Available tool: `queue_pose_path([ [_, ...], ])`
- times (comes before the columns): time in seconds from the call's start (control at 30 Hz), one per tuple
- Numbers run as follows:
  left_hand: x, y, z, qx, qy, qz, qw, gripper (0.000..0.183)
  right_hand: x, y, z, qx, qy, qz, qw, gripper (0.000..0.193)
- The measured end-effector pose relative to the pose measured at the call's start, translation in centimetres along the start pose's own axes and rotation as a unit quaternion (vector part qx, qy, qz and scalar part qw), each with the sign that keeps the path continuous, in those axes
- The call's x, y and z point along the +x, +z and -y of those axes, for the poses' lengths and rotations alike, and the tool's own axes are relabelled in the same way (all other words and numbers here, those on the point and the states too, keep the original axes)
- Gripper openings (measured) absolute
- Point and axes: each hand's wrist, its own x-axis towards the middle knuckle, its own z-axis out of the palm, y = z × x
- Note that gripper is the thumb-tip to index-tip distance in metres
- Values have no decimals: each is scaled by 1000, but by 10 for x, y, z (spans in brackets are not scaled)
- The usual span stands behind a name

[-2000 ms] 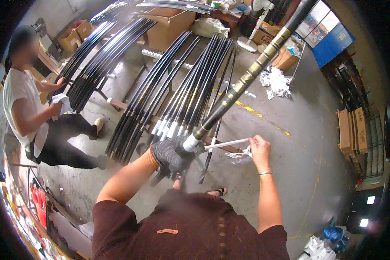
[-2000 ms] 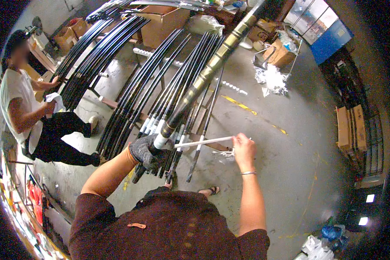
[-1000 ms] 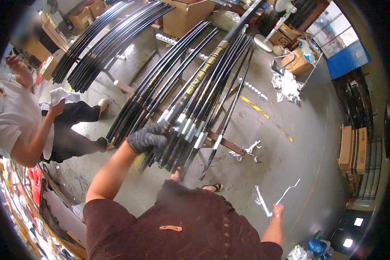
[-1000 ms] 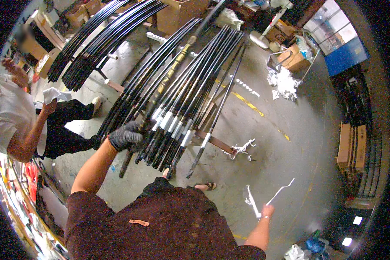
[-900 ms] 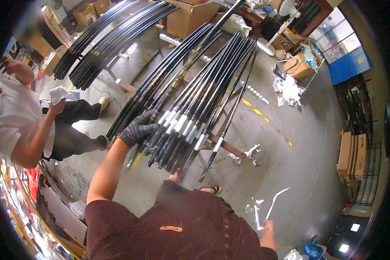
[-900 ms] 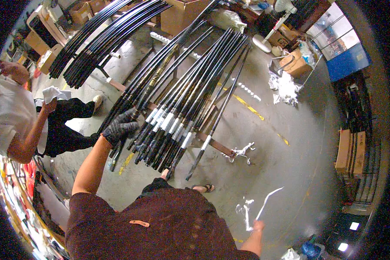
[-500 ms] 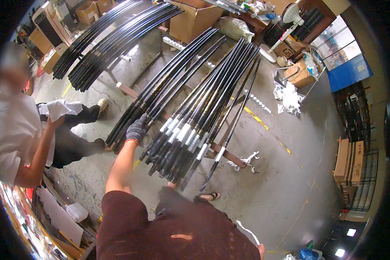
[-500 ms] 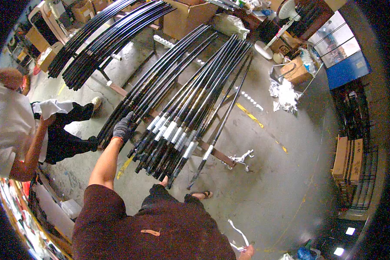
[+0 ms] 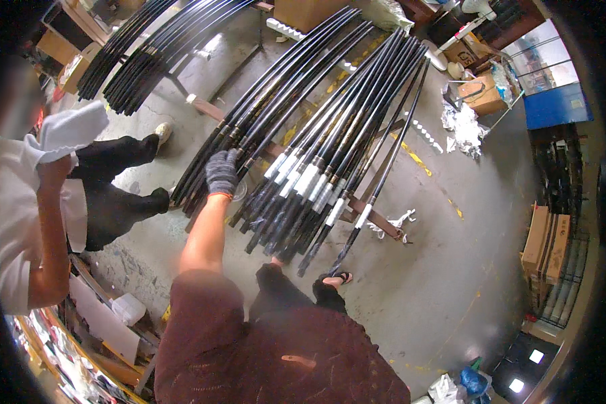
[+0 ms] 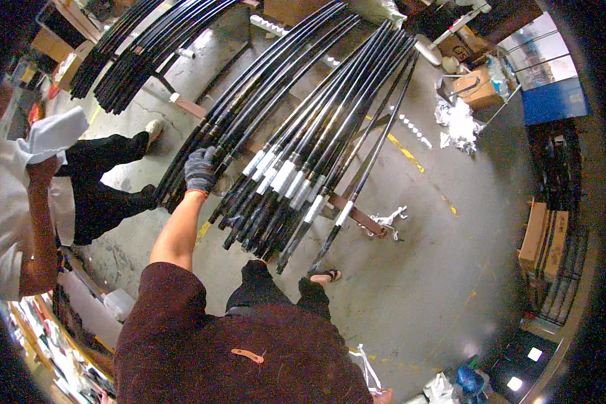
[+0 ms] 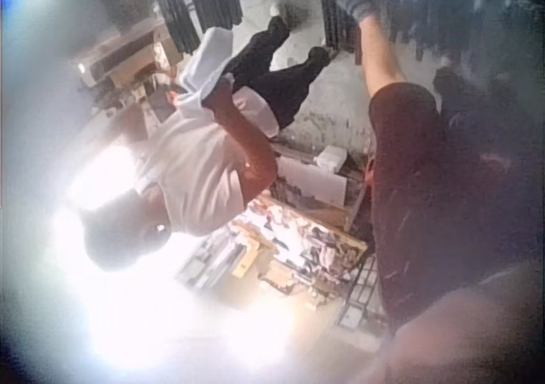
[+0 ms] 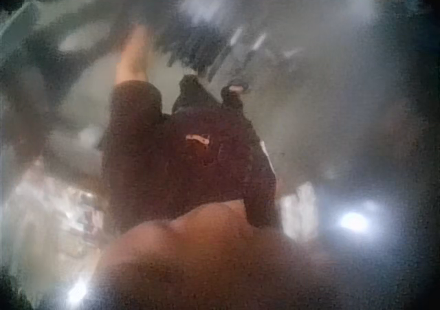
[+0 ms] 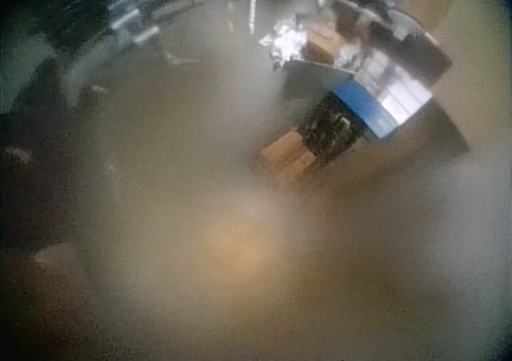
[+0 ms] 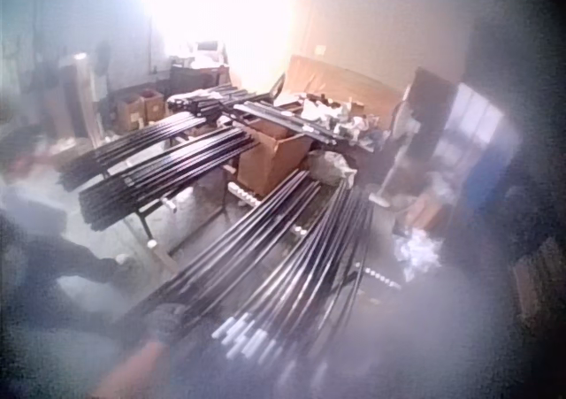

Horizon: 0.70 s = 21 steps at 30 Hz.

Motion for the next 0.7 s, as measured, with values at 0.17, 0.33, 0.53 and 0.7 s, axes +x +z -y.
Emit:
queue_pose_path([
  [0.17, -58, 43, 22, 11, 15, 215, 976, 46, 5, -2, 18, 34, -7, 11, 999, 30],
  [0.33, -81, 62, 40, -27, -31, 312, 949, 51, 9, 6, 26, 118, 1, 32, 992, 30],
  [0.53, -81, 32, 48, -128, 19, 275, 953, 46, 26, 37, 70, 315, 23, 111, 942, 29],
  [0.7, -90, -59, -1, -488, -93, 455, 739, 41, 17, 79, 114, 301, -146, 143, 931, 17],
])
